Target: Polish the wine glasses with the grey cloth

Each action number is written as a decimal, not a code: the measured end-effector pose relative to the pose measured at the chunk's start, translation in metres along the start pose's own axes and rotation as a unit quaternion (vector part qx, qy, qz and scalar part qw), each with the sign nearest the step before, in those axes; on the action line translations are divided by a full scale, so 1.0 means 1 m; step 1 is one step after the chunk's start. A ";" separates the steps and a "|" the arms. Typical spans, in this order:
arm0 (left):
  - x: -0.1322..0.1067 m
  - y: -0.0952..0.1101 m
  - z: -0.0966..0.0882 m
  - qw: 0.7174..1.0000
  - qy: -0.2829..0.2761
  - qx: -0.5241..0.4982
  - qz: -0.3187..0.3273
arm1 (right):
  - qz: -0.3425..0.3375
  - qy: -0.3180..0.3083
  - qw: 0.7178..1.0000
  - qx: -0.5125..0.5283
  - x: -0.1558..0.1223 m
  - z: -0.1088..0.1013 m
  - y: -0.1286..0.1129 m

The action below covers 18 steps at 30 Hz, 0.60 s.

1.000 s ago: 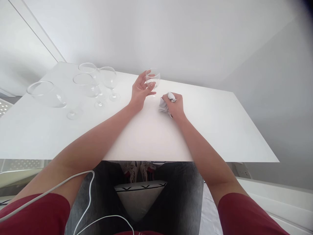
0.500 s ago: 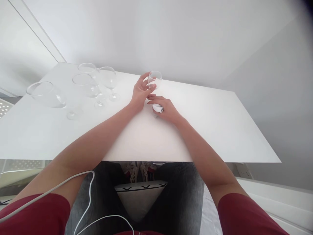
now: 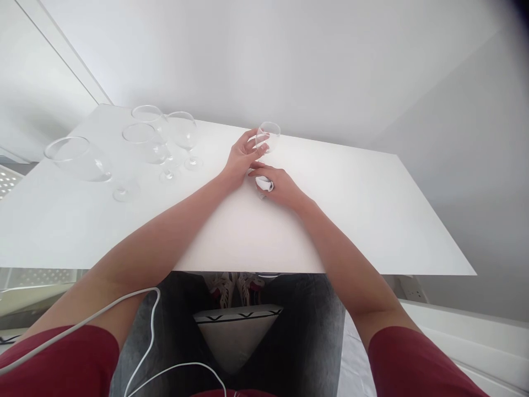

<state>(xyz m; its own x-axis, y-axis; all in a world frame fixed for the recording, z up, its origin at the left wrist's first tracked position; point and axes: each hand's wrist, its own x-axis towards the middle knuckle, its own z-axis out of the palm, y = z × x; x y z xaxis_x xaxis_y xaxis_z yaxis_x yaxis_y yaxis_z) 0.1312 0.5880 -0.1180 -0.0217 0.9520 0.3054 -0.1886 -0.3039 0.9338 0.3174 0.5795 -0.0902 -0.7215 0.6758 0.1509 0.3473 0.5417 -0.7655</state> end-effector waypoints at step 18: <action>0.002 -0.008 -0.003 1.000 -0.009 0.023 0.005 | 0.009 -0.012 0.983 -0.181 0.003 0.002 -0.002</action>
<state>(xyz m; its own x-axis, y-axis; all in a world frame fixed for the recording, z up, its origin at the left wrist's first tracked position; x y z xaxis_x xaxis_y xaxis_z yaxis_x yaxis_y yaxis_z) 0.1298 0.5927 -0.1258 -0.0051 0.9481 0.3179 -0.1433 -0.3153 0.9381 0.3129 0.5792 -0.0895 -0.7262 0.6768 0.1205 0.5476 0.6755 -0.4939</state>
